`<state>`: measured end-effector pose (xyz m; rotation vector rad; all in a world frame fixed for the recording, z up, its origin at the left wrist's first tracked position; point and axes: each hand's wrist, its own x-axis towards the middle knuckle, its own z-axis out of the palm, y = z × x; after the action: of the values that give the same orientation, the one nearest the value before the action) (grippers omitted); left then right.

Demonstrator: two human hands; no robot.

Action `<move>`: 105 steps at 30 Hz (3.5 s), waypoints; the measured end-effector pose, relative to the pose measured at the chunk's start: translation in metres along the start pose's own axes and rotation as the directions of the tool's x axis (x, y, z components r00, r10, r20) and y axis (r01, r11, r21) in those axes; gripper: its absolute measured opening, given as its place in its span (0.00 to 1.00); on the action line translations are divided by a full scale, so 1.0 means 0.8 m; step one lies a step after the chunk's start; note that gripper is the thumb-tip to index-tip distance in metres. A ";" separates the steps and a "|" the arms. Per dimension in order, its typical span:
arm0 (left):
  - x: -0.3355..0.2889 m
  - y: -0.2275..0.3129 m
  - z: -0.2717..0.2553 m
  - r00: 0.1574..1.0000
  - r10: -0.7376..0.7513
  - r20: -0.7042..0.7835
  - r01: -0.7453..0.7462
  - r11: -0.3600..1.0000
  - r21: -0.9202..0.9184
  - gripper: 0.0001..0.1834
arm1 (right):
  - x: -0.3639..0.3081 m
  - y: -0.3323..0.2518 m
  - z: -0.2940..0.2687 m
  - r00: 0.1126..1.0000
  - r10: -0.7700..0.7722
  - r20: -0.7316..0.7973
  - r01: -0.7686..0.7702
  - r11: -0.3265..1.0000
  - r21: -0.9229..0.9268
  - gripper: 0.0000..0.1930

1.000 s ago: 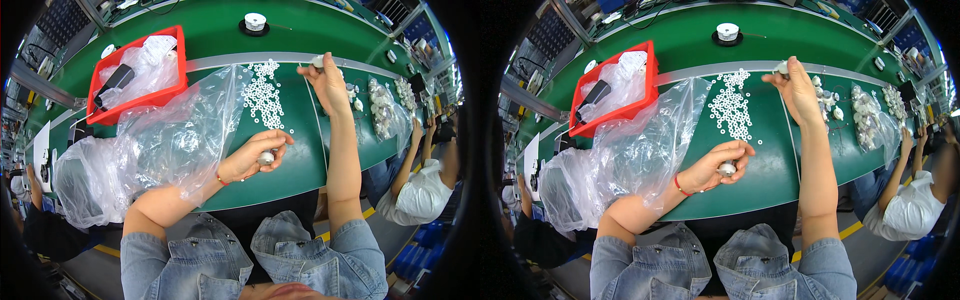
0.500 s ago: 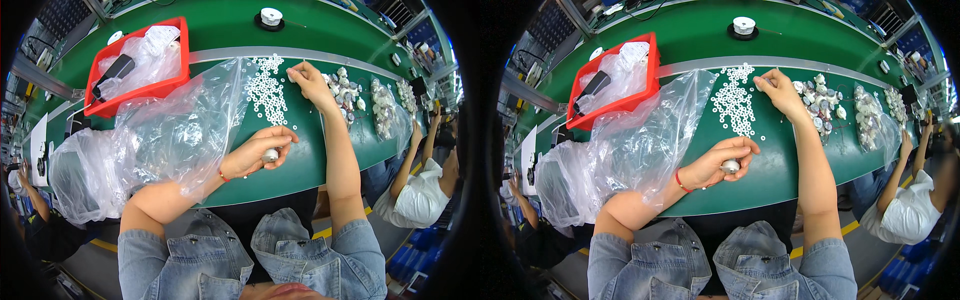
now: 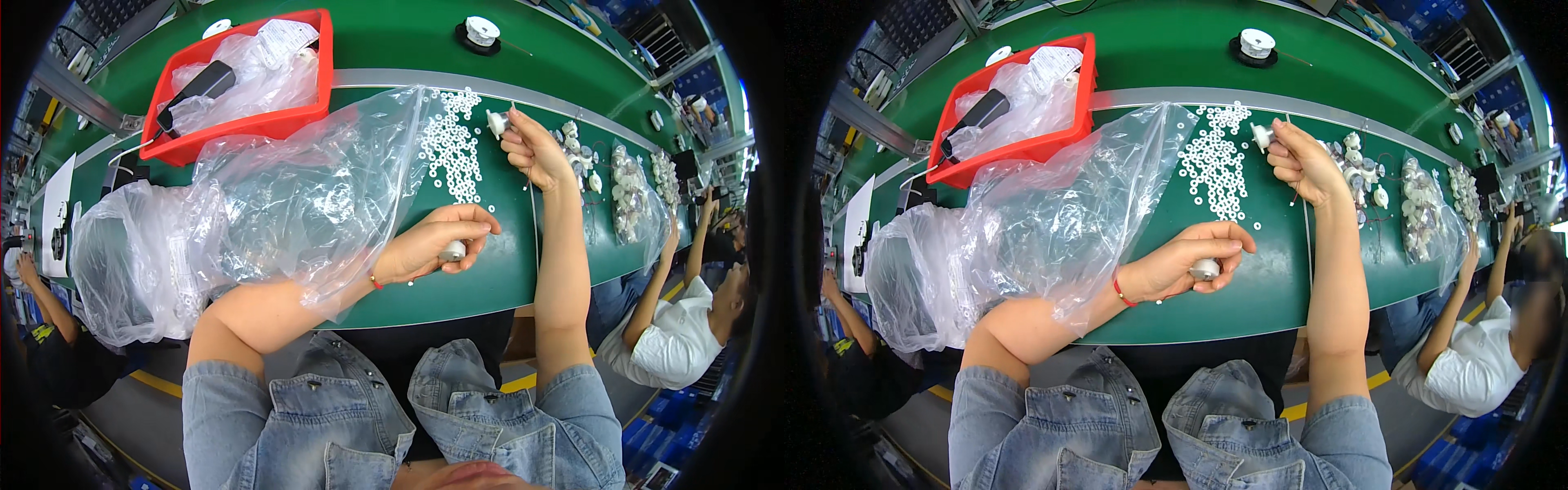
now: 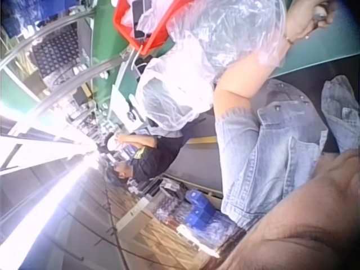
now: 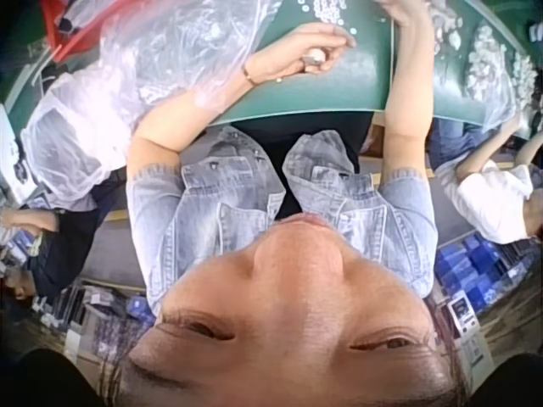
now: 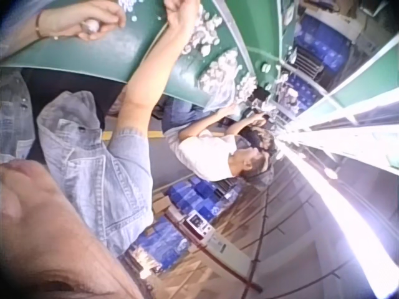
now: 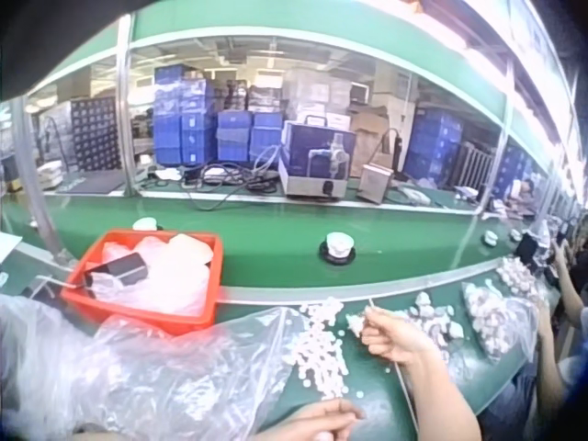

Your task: The person sits at a green assembly table and repeatedly picks up small white plastic components and thin red wires. They insert the wires into the components by hand and place the assembled units into a clear plastic bag. The process is repetitive and involves handling small parts one at a time.

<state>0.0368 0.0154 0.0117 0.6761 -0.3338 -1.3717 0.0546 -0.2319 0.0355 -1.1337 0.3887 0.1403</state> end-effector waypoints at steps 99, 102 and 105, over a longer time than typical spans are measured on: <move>0.002 -0.001 -0.002 0.999 -0.022 -0.026 0.023 0.998 0.060 0.12 | 0.050 0.031 -0.011 0.890 -0.408 0.204 0.436 0.628 -0.644 0.12; 0.002 0.000 0.000 0.999 -0.017 -0.028 0.019 0.998 0.066 0.12 | 0.046 0.029 -0.007 0.896 -0.408 0.177 0.410 0.604 -0.684 0.13; 0.001 0.000 0.000 1.000 -0.017 -0.023 0.019 0.997 0.076 0.12 | 0.049 0.030 -0.012 0.894 -0.413 0.176 0.412 0.598 -0.687 0.13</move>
<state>0.0366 0.0143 0.0116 0.7586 -0.3642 -1.3725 0.0813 -0.2337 -0.0034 -1.9799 0.0367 -0.1449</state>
